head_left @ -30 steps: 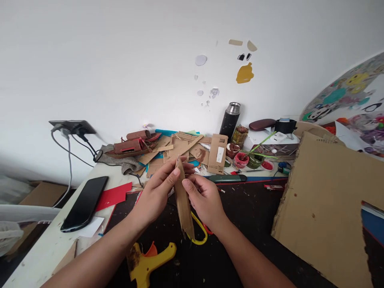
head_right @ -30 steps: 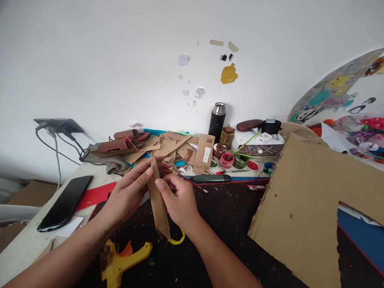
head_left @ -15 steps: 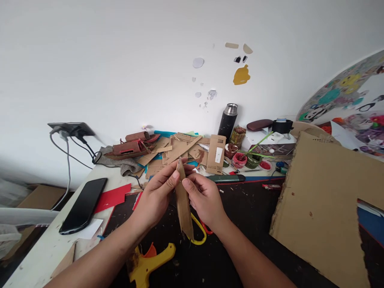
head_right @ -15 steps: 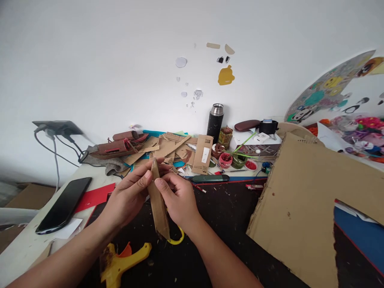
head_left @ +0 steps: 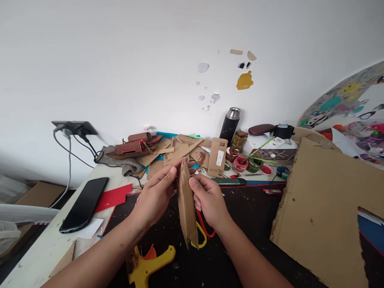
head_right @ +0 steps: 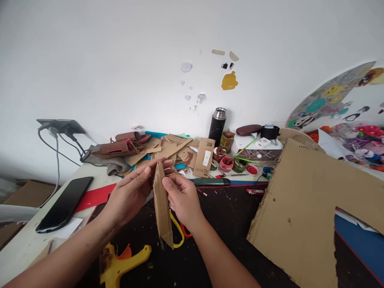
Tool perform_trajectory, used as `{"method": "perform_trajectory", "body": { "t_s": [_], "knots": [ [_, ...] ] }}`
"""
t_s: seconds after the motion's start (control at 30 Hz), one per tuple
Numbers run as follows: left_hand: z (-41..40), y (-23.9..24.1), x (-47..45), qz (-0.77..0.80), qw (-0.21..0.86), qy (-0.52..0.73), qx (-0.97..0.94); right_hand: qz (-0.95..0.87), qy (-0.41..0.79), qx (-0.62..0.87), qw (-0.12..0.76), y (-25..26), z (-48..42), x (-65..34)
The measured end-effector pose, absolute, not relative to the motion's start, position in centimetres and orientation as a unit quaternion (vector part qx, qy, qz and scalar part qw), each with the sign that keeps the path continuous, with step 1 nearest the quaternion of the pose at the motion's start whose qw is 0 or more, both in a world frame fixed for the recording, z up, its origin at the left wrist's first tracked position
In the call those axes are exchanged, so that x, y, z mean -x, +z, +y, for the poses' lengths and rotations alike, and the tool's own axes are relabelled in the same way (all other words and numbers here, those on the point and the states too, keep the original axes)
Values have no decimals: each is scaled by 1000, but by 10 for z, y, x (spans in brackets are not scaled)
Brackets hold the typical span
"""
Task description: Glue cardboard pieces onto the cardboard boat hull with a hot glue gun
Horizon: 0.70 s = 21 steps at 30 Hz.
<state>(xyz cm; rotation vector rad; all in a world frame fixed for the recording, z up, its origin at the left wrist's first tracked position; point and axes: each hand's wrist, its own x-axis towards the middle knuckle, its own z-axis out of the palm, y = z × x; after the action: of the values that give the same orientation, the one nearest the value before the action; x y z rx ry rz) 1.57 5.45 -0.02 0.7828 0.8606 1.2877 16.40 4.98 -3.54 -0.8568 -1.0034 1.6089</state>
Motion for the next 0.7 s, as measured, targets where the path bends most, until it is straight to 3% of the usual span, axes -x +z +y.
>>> {"method": "perform_trajectory", "body": {
  "t_s": [0.27,0.7],
  "knots": [
    [83,-8,2,374,522,675,-364,-377,669,371,522,-39,54,-168],
    [81,-9,5,394,572,586,-417,-312,662,397,554,-44,59,-171]
  ]
}}
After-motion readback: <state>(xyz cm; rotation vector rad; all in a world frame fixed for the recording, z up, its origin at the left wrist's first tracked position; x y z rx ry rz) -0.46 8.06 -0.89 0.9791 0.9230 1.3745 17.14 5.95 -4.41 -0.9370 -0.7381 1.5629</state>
